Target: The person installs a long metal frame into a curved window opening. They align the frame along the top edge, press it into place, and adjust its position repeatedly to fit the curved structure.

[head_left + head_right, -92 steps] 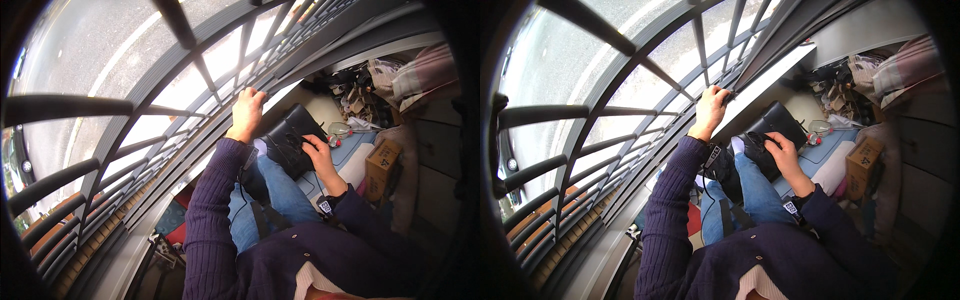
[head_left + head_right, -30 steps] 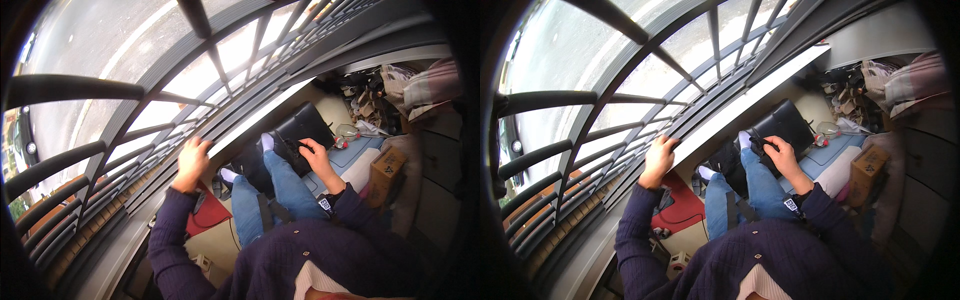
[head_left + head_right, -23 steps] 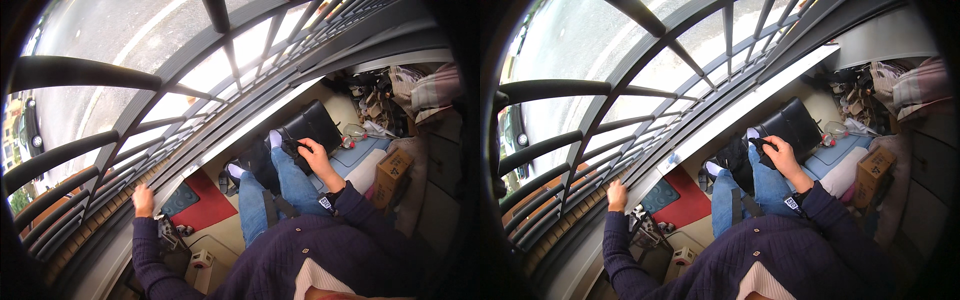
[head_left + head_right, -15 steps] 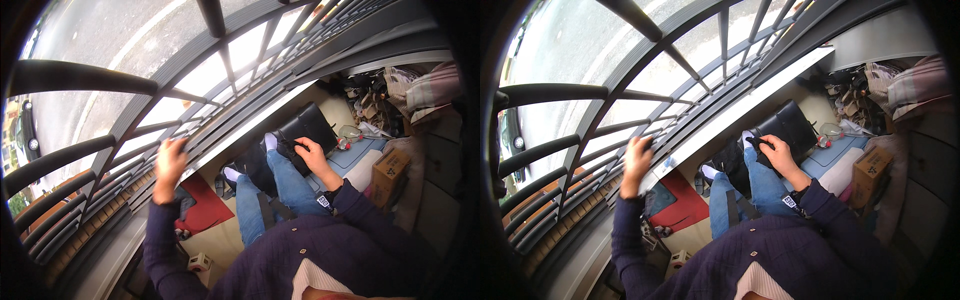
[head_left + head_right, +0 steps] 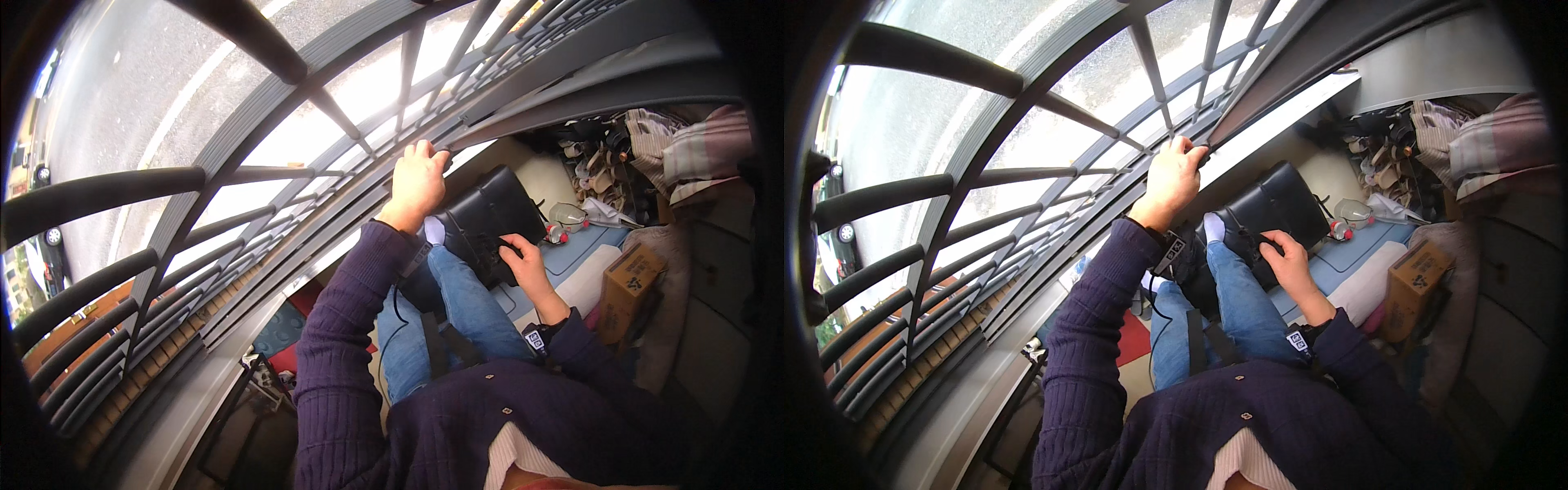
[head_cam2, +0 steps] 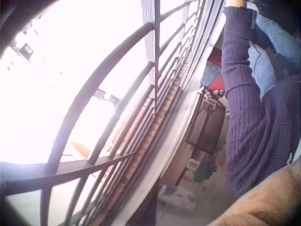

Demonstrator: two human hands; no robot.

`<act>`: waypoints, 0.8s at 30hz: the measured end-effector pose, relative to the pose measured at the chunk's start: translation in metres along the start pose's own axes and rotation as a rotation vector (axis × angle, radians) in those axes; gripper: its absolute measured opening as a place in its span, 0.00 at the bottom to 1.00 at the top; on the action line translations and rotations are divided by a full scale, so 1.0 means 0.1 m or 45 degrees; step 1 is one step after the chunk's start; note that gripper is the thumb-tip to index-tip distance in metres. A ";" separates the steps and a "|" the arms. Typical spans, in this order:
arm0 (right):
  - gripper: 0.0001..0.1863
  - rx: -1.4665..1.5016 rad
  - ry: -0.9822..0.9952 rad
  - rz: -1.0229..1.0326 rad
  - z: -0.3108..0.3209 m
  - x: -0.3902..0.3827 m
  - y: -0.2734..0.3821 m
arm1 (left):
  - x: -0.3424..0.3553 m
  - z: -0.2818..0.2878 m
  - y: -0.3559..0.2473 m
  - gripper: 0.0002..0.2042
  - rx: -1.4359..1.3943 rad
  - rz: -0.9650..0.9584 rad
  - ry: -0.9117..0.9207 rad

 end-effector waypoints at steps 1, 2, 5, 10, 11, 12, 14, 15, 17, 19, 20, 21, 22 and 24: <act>0.11 -0.004 -0.003 0.028 0.02 0.01 0.02 | -0.01 -0.01 -0.03 0.16 0.030 0.014 -0.018; 0.11 -0.016 -0.004 0.022 0.02 0.03 0.02 | -0.02 0.01 -0.06 0.13 0.031 0.032 -0.078; 0.12 -0.037 0.008 0.049 -0.01 0.04 0.10 | -0.02 -0.06 -0.13 0.13 0.263 0.141 -0.026; 0.12 -0.109 0.030 0.209 -0.12 0.03 0.35 | -0.12 0.09 -0.03 0.07 0.367 0.194 -0.006; 0.12 -0.117 0.016 0.193 -0.13 0.03 0.36 | -0.24 0.19 0.05 0.07 0.353 0.181 -0.054; 0.12 -0.088 0.028 0.177 -0.15 0.01 0.36 | -0.41 0.29 0.15 0.07 0.332 0.163 -0.094; 0.12 -0.067 0.026 0.144 -0.20 -0.01 0.34 | -0.88 0.51 0.35 0.08 0.316 0.127 -0.200; 0.12 -0.078 0.050 0.168 -0.26 -0.03 0.35 | -1.17 0.59 0.56 0.11 0.311 0.154 -0.159; 0.12 -0.109 0.057 0.147 -0.38 -0.07 0.32 | -1.89 0.92 1.04 0.17 0.380 0.229 -0.213; 0.12 -0.102 0.108 0.156 -0.56 -0.14 0.31 | -2.69 1.30 1.62 0.18 0.468 0.328 -0.137; 0.11 -0.101 0.142 0.131 -0.64 -0.18 0.30 | -3.11 1.54 1.89 0.19 0.587 0.396 -0.114; 0.11 -0.073 0.181 0.128 -0.73 -0.22 0.30 | -3.52 1.79 2.19 0.16 0.720 0.498 -0.033; 0.11 -0.082 0.184 0.175 -0.80 -0.26 0.34 | -3.90 2.09 2.48 0.12 0.919 0.607 0.055; 0.11 -0.173 0.187 0.285 -0.90 -0.33 0.44 | -4.41 2.58 2.86 0.08 1.228 0.843 0.118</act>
Point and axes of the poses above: each hand's wrist, its own x-axis towards the middle knuckle, its own z-axis out of the back of the hand, y = z × x, the point moved 9 cm from there along x, towards the middle knuckle, and after that the axes turned 4 degrees about z, right-handed, at the moved point
